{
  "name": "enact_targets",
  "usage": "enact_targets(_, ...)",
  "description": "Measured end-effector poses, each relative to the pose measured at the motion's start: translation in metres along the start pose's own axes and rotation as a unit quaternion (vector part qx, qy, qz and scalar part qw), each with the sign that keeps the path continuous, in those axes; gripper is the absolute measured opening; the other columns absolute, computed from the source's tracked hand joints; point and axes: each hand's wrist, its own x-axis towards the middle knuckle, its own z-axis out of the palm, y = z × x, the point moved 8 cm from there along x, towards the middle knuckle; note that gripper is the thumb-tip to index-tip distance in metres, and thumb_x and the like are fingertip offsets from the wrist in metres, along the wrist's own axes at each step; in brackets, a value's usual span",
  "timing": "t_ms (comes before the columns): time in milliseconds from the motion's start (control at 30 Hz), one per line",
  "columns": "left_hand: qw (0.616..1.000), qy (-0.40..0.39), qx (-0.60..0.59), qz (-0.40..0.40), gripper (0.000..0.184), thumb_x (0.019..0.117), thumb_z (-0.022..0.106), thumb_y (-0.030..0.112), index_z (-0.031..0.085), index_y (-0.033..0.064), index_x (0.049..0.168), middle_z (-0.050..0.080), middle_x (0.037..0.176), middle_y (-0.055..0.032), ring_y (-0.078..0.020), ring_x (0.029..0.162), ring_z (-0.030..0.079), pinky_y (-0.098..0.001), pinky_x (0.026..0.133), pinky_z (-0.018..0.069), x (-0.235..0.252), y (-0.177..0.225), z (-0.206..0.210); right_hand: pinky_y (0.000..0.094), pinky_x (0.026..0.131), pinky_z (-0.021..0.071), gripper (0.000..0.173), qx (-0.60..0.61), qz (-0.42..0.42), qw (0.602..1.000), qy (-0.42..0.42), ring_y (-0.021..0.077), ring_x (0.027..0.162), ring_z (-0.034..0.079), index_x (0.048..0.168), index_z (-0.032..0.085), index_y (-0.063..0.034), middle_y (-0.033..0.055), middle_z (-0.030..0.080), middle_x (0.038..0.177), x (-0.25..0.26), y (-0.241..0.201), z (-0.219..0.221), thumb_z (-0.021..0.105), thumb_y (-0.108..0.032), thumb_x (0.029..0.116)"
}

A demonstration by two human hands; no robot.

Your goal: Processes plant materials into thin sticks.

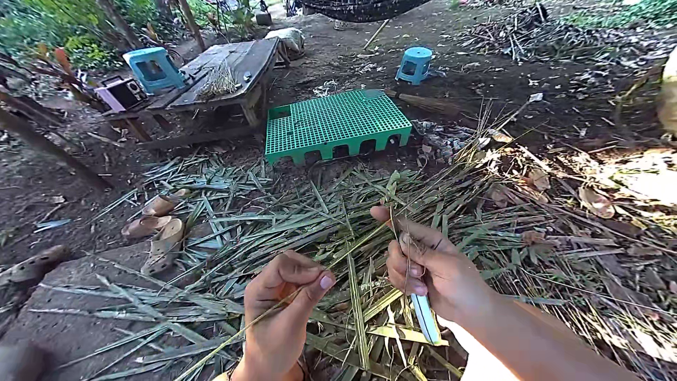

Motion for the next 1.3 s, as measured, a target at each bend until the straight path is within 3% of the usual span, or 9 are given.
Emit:
enact_targets(233, 1.0, 0.027, -0.003, -0.013, 0.007, 0.0917, 0.076, 0.022, 0.076, 0.0276, 0.096, 0.074, 0.094, 0.01, -0.0012, 0.078, 0.07, -0.0178, 0.07, 0.0597, 0.002, 0.011, -0.032, 0.0136, 0.047, 0.0462, 0.039, -0.036, -0.087, 0.991, 0.095, -0.0024, 0.044, 0.049, 0.134, 0.063, -0.0194, -0.0095, 0.053, 0.056, 0.011, -0.056, -0.059, 0.032, -0.02, 0.1099)
enact_targets(400, 0.997, 0.039, -0.014, -0.059, 0.008, 0.0876, 0.079, 0.021, 0.078, 0.0274, 0.093, 0.075, 0.089, 0.0084, -0.0004, 0.074, 0.069, -0.0157, 0.066, 0.0574, 0.004, 0.007, -0.103, 0.0111, 0.043, 0.0373, 0.041, -0.064, -0.136, 0.953, 0.262, -0.0039, 0.042, 0.038, 0.13, 0.058, -0.0181, -0.0127, 0.042, 0.056, 0.009, -0.1, -0.131, 0.022, -0.025, 0.1129)
enact_targets(533, 0.992, 0.074, -0.024, -0.097, 0.011, 0.0846, 0.08, 0.013, 0.078, 0.0221, 0.089, 0.075, 0.087, 0.0041, -0.0025, 0.072, 0.07, -0.0165, 0.065, 0.0585, -0.001, 0.005, -0.158, 0.0137, 0.044, 0.0375, 0.028, -0.006, -0.164, 0.907, 0.387, -0.0022, 0.043, 0.037, 0.1, 0.052, -0.0226, -0.0133, 0.044, 0.057, 0.0, -0.12, -0.205, 0.027, -0.023, 0.1119)
enact_targets(733, 0.982, 0.158, -0.007, -0.1, 0.023, 0.093, 0.061, 0.002, 0.073, 0.0206, 0.085, 0.075, 0.082, 0.0028, -0.0028, 0.071, 0.07, -0.0155, 0.066, 0.0577, -0.012, 0.006, -0.193, 0.0155, 0.046, 0.0374, 0.024, -0.026, -0.203, 0.842, 0.499, -0.0011, 0.044, 0.037, 0.112, 0.053, -0.0218, -0.013, 0.041, 0.059, -0.025, -0.124, -0.274, 0.029, -0.019, 0.1106)
enact_targets(867, 0.952, 0.294, 0.036, -0.075, 0.039, 0.1017, 0.038, -0.001, 0.064, 0.0195, 0.08, 0.074, 0.076, 0.005, -0.0017, 0.068, 0.069, -0.0148, 0.065, 0.0575, -0.015, 0.02, -0.205, 0.018, 0.045, 0.0421, 0.014, -0.043, -0.189, 0.806, 0.56, 0.0016, 0.045, 0.041, 0.101, 0.046, -0.0181, -0.0085, 0.045, 0.063, -0.038, -0.115, -0.308, 0.036, -0.019, 0.11)
enact_targets(967, 0.949, 0.297, 0.081, -0.071, 0.032, 0.099, 0.044, -0.004, 0.06, 0.0201, 0.085, 0.073, 0.079, 0.0083, -0.002, 0.071, 0.069, -0.0174, 0.068, 0.059, -0.009, 0.021, -0.163, 0.0181, 0.049, 0.045, 0.025, -0.188, -0.037, 0.877, 0.441, 0.0007, 0.047, 0.045, 0.126, 0.049, -0.0111, -0.0093, 0.047, 0.063, -0.003, -0.08, -0.244, 0.03, -0.015, 0.1108)
enact_targets(1067, 0.97, 0.216, 0.062, -0.093, 0.022, 0.0964, 0.056, 0.001, 0.066, 0.0196, 0.09, 0.075, 0.084, 0.0048, -0.0058, 0.077, 0.072, -0.0222, 0.074, 0.0607, -0.006, -0.001, -0.108, 0.0174, 0.048, 0.0453, 0.046, -0.212, 0.086, 0.964, 0.135, 0.0006, 0.049, 0.048, 0.152, 0.038, -0.0073, -0.0093, 0.049, 0.064, 0.028, -0.015, -0.115, 0.027, -0.011, 0.1078)
enact_targets(1200, 0.981, 0.12, -0.008, -0.155, 0.012, 0.0928, 0.069, 0.006, 0.072, 0.0172, 0.092, 0.077, 0.089, 0.0006, -0.0094, 0.081, 0.073, -0.0262, 0.078, 0.0618, -0.015, -0.032, -0.045, 0.0165, 0.05, 0.044, 0.054, -0.04, 0.16, 0.979, -0.122, -0.0019, 0.051, 0.048, 0.156, 0.032, -0.0154, -0.0144, 0.049, 0.064, 0.017, 0.058, 0.006, 0.034, -0.015, 0.1021)
enact_targets(1300, 0.978, 0.071, -0.049, -0.192, 0.013, 0.0907, 0.07, 0.001, 0.073, 0.0137, 0.092, 0.076, 0.088, -0.0005, -0.0085, 0.079, 0.073, -0.0257, 0.076, 0.0616, -0.022, -0.045, -0.014, 0.0162, 0.052, 0.0471, 0.041, 0.056, 0.143, 0.984, -0.087, -0.0013, 0.052, 0.052, 0.144, 0.049, -0.0151, -0.0128, 0.054, 0.064, 0.006, 0.068, 0.025, 0.034, -0.014, 0.1056)
